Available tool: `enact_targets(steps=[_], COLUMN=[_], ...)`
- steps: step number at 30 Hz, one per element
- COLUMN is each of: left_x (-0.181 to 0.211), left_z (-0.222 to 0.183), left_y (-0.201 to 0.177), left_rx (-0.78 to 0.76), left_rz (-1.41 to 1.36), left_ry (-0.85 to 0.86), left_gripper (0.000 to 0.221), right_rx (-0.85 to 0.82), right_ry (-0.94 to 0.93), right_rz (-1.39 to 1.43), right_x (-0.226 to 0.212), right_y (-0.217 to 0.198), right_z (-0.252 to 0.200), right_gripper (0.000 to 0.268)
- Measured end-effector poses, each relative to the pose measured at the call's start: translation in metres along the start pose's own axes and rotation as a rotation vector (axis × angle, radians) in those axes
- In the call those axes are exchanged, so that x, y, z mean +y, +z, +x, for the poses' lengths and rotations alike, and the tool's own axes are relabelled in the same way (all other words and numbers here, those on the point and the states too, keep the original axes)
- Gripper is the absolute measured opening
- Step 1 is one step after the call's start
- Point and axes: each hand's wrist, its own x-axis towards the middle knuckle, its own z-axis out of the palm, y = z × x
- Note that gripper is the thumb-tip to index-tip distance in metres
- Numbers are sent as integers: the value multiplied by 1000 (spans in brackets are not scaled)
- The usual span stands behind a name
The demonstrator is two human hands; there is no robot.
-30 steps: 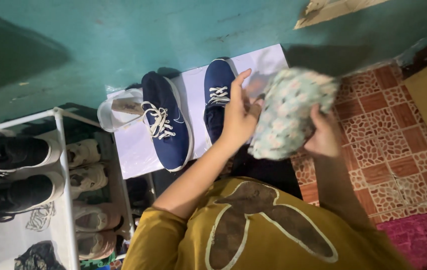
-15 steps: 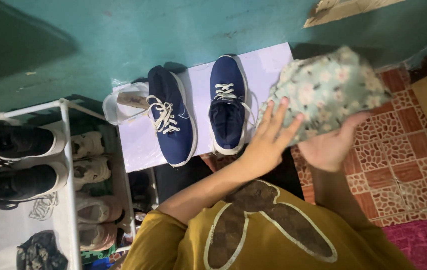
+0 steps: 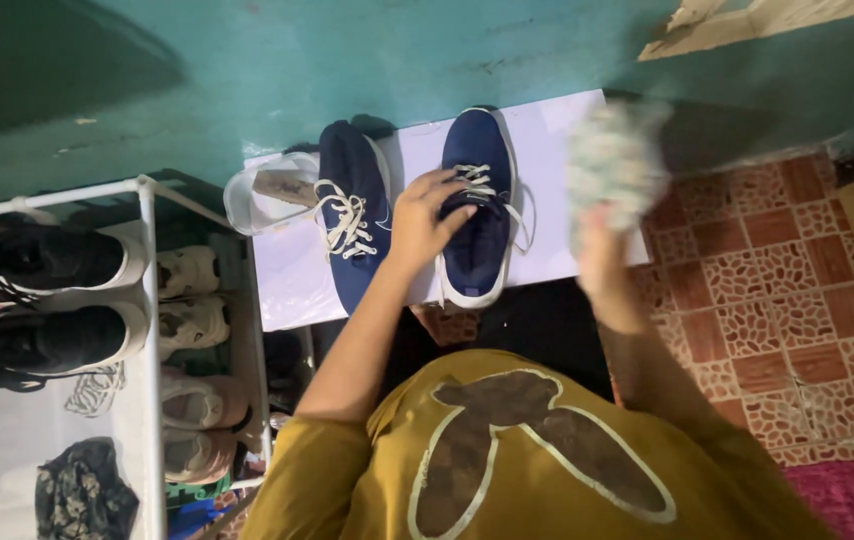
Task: Cleaning the surface of blue sneakers with a cloth and then threading laces through the eyelets.
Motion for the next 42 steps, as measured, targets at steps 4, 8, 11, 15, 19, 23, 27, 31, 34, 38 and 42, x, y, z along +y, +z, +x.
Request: enact_targets(steps=[4, 8, 11, 15, 19, 23, 27, 31, 34, 38, 42], left_x=[-15, -20, -23, -42, -46, -26, -20, -9, 8, 20, 14], left_z=[13, 19, 12, -7, 5, 18, 21, 15, 6, -14, -34], left_y=[13, 11, 15, 38, 45, 34, 33, 36, 27, 7, 12], left_rx=[-98, -5, 74, 165, 66, 14, 50, 77, 40, 81, -7], left_rz=[-18, -129, -233, -383, -442, -405, -410, -408, -350, -429, -477], left_ry=[-170, -185, -219, -347, -636, -703, -727, -734, -782, -454, -733], left_gripper=[13, 8, 21, 28, 12, 6, 12, 10, 14, 58, 94], right_rx=[-575, -625, -616, -392, -240, 23, 53, -242, -553, -486, -158], right_ry=[-410, -288, -410, -718, -420, -48, -410, -977, -950, -650, -185], right_rz=[-745, -678, -851, -956, -800, -410, -398, -505, -888, -704, -273], right_x=[39, 3, 32, 108, 102, 67, 14, 26, 39, 62, 95], right_y=[49, 70, 69, 52, 56, 50, 17, 21, 30, 9, 7], right_z=[20, 37, 40, 61, 68, 82, 53, 0, -21, -17, -15], right_gripper=[52, 64, 68, 26, 22, 32, 26, 28, 24, 23, 19])
